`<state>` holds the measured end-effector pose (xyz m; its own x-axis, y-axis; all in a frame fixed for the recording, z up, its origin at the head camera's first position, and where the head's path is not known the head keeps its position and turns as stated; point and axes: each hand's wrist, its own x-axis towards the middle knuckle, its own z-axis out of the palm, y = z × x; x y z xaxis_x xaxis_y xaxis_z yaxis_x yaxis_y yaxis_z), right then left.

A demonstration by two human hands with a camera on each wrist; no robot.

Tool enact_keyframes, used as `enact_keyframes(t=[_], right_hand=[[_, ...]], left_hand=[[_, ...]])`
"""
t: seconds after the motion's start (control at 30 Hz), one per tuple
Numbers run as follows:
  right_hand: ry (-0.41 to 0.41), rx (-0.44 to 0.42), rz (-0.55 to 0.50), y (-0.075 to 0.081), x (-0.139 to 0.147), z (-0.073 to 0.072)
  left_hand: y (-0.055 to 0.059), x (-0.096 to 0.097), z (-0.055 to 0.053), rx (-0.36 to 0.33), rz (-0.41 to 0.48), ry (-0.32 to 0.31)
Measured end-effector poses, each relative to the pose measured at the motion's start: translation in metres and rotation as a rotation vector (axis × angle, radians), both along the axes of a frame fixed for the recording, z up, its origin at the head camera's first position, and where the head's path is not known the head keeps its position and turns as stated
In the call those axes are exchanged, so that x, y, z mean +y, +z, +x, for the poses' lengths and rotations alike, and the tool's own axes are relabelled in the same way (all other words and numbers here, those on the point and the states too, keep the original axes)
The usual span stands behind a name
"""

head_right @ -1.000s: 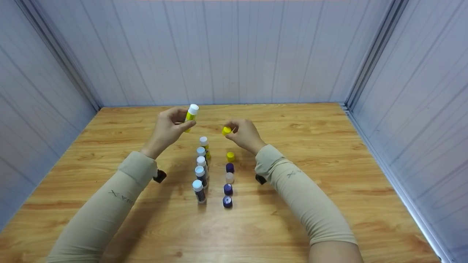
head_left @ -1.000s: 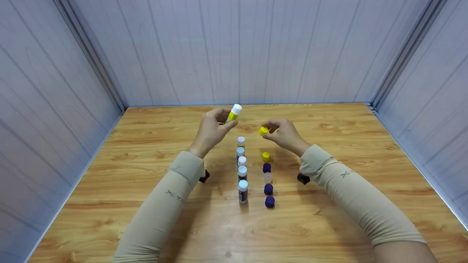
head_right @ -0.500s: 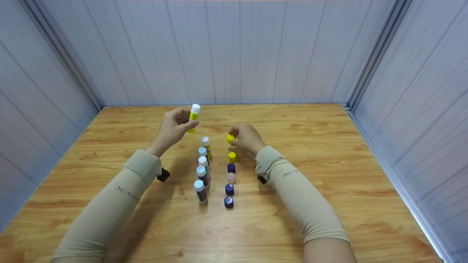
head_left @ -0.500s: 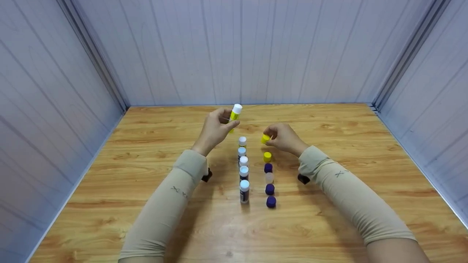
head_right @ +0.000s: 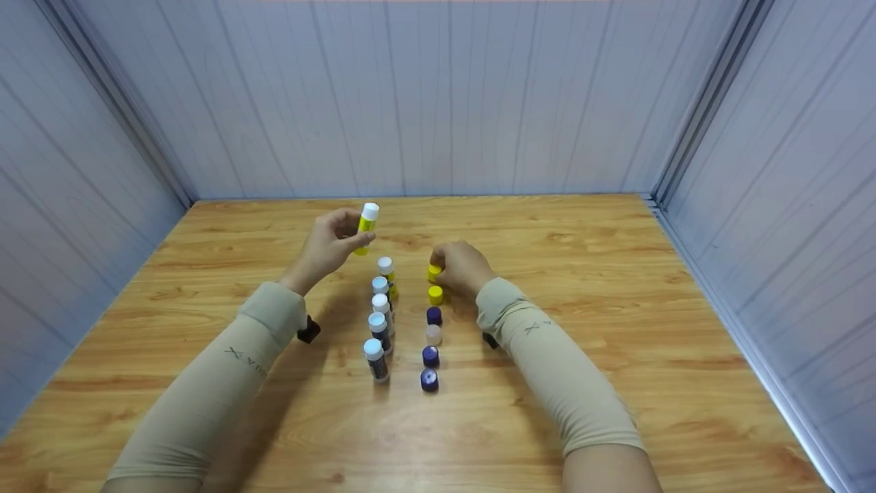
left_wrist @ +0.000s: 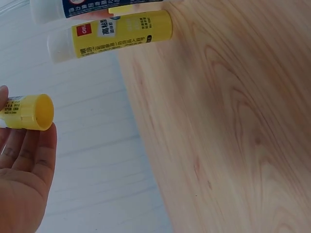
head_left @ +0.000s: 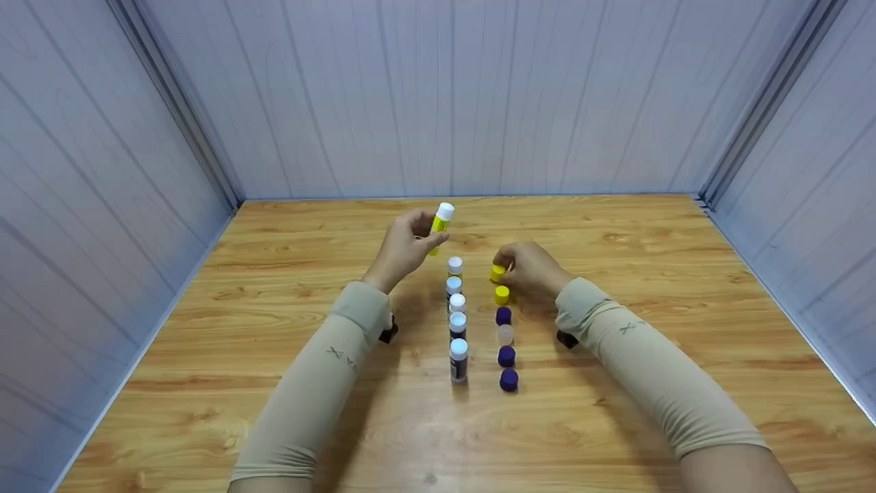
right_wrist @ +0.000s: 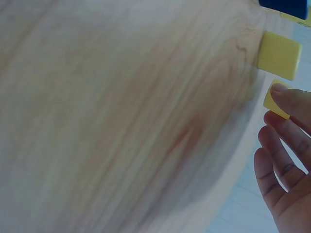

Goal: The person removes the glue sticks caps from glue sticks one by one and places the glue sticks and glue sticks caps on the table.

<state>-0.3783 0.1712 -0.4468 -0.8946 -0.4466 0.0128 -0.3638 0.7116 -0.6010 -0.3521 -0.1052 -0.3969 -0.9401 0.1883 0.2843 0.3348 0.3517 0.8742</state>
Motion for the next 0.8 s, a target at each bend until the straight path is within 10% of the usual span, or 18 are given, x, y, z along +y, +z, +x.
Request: enact_keyframes(t=[0.8], right_hand=[[-0.016, -0.012, 0.051, -0.004, -0.004, -0.001]], left_hand=[[-0.017, 0.002, -0.013, -0.096, -0.048, 0.03]])
